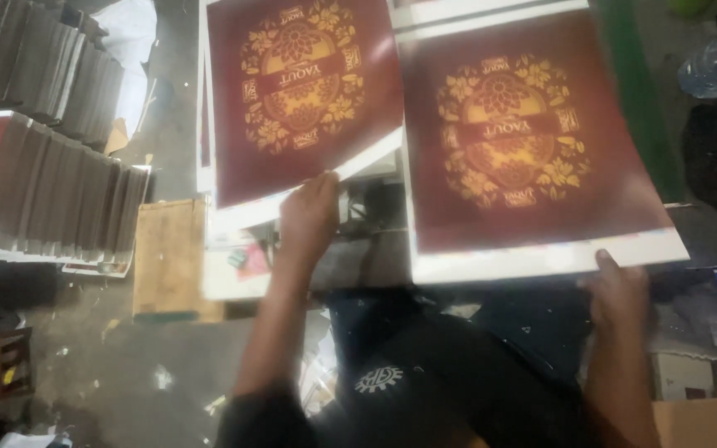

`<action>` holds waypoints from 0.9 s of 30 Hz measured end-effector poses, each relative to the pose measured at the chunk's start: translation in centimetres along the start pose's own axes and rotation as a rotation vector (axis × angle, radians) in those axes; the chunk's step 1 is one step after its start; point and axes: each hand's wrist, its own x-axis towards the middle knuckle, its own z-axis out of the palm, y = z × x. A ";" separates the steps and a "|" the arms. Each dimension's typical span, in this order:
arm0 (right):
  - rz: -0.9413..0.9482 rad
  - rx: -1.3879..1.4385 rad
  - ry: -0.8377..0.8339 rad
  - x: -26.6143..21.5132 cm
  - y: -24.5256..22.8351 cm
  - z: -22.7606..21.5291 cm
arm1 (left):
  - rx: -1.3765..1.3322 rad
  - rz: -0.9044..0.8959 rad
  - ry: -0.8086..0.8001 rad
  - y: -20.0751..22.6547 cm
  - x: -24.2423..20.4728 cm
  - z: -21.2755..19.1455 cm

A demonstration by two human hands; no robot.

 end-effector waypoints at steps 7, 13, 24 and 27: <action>-0.124 0.071 -0.089 4.7 -2.8 4.5 | -0.083 -0.001 0.012 1.2 0.0 0.2; 0.028 -0.057 -0.102 0.5 -4.9 7.6 | -0.234 0.079 0.115 1.8 -2.3 2.0; -0.011 0.153 -0.659 -1.8 1.5 13.4 | -0.434 0.350 -0.265 12.7 -2.2 5.6; -0.092 0.175 -0.534 0.3 1.4 10.3 | -0.443 0.343 0.023 9.4 0.0 4.9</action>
